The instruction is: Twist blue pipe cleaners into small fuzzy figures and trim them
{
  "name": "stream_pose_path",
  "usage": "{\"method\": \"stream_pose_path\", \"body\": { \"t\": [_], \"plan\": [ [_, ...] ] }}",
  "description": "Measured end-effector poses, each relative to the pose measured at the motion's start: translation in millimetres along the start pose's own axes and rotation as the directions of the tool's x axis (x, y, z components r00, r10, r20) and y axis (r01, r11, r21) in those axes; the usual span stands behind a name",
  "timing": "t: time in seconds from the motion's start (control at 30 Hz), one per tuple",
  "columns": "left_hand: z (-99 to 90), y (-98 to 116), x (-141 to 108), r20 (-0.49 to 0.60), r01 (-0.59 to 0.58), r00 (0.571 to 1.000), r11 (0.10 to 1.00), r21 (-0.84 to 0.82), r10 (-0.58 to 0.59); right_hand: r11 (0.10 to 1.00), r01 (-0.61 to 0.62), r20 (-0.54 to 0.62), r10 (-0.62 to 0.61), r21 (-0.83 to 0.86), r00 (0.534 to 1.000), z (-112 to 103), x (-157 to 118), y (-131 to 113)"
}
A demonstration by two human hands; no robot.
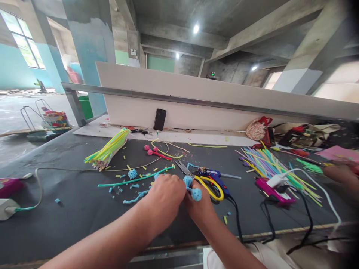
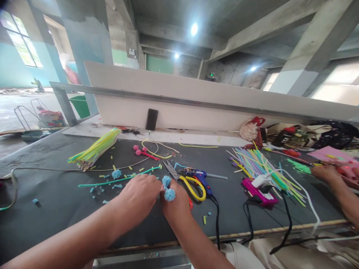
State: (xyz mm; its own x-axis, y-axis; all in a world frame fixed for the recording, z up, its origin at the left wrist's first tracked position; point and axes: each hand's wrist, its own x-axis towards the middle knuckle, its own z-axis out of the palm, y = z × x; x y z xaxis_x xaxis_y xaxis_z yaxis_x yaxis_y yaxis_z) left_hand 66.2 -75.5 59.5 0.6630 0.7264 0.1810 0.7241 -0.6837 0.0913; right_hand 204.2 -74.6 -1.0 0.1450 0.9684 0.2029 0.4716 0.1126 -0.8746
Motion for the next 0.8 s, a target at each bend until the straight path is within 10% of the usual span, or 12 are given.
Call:
{"method": "stream_pose_path", "body": {
  "t": [0.13,0.33,0.43,0.6,0.8],
  "plan": [
    [22.7,11.6,-14.1,-0.146,0.063,0.987,0.998,0.013,-0.060,0.941,-0.107,0.010,0.109,0.322,0.994,-0.3,-4.6,-11.1],
    [41.2,-24.0,-14.0,-0.366,0.061,0.897,0.891,-0.450,-0.246,0.769,-0.300,0.298,0.149,0.564,0.943,-14.2,-13.6,-25.5],
    [19.7,-39.3,-9.1,-0.356,-0.104,0.934,0.936,-0.335,-0.024,0.743,-0.396,0.434,0.157,0.539,0.887,-17.1,-11.3,-24.3],
    [-1.2,-18.5,-12.1,-0.174,-0.165,0.972,0.986,-0.022,0.159,0.789,-0.264,0.162,0.208,0.555,0.965,-13.9,-7.3,-16.8],
    [37.5,-1.5,-15.9,-0.242,0.112,0.947,0.921,-0.372,-0.213,0.719,-0.176,0.070,0.175,0.673,0.982,-11.1,-13.6,-17.7]
  ]
}}
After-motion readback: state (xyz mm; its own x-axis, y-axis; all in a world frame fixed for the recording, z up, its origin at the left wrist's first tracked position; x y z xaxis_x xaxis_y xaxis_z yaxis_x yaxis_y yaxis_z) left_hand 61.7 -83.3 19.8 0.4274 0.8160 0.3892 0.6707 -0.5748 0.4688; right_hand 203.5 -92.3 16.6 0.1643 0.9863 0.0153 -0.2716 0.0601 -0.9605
